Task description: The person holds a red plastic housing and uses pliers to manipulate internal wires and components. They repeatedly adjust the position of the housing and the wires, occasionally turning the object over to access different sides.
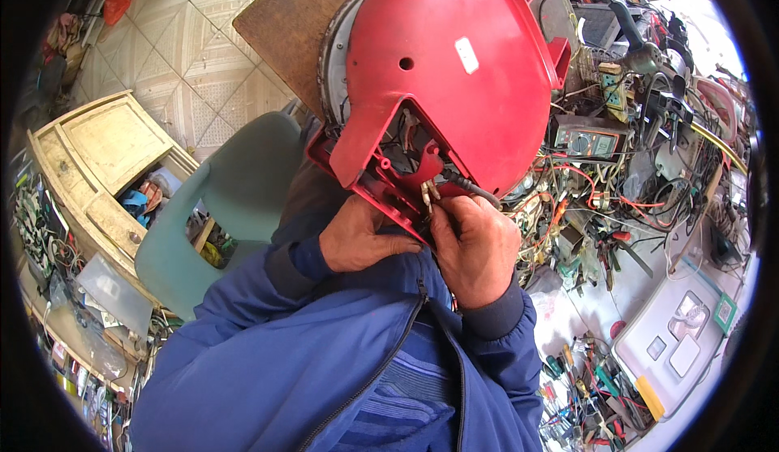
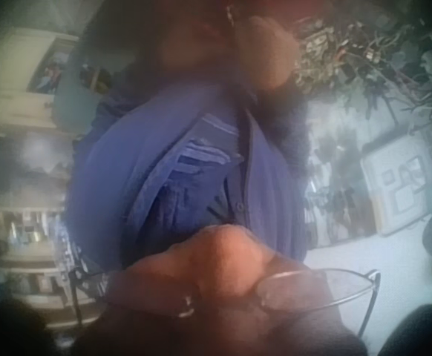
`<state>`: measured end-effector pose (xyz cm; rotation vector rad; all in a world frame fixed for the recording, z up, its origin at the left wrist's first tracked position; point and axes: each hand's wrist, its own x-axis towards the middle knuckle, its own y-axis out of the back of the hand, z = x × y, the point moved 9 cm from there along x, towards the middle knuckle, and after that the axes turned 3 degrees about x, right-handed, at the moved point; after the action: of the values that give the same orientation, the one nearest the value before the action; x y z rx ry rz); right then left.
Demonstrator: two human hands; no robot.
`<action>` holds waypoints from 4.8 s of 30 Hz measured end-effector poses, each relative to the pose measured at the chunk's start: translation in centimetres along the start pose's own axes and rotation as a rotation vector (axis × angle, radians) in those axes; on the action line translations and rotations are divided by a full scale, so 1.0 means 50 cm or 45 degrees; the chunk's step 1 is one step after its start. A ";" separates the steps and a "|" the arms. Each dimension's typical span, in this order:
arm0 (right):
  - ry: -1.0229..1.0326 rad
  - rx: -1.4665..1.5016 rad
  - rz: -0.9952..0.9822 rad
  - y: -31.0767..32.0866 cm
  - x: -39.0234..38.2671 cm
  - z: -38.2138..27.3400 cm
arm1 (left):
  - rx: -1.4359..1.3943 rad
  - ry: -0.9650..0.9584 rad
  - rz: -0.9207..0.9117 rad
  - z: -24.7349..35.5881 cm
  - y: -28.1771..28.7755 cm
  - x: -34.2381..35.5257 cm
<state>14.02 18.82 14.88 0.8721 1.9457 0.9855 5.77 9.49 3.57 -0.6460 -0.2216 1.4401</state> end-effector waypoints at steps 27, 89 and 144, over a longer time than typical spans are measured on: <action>-0.088 0.086 -0.181 -0.016 0.020 0.014 | 0.351 -0.092 -0.109 0.019 0.033 0.023; 0.005 0.081 0.339 0.034 0.018 -0.048 | 0.098 -0.024 -0.060 0.025 0.056 0.046; 0.061 0.155 0.003 -0.002 -0.017 -0.093 | 0.013 0.110 -0.131 0.018 0.083 0.040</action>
<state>10.42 16.54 16.95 0.9266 2.0630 0.9046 2.07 11.64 1.60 -0.6780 -0.1772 1.3106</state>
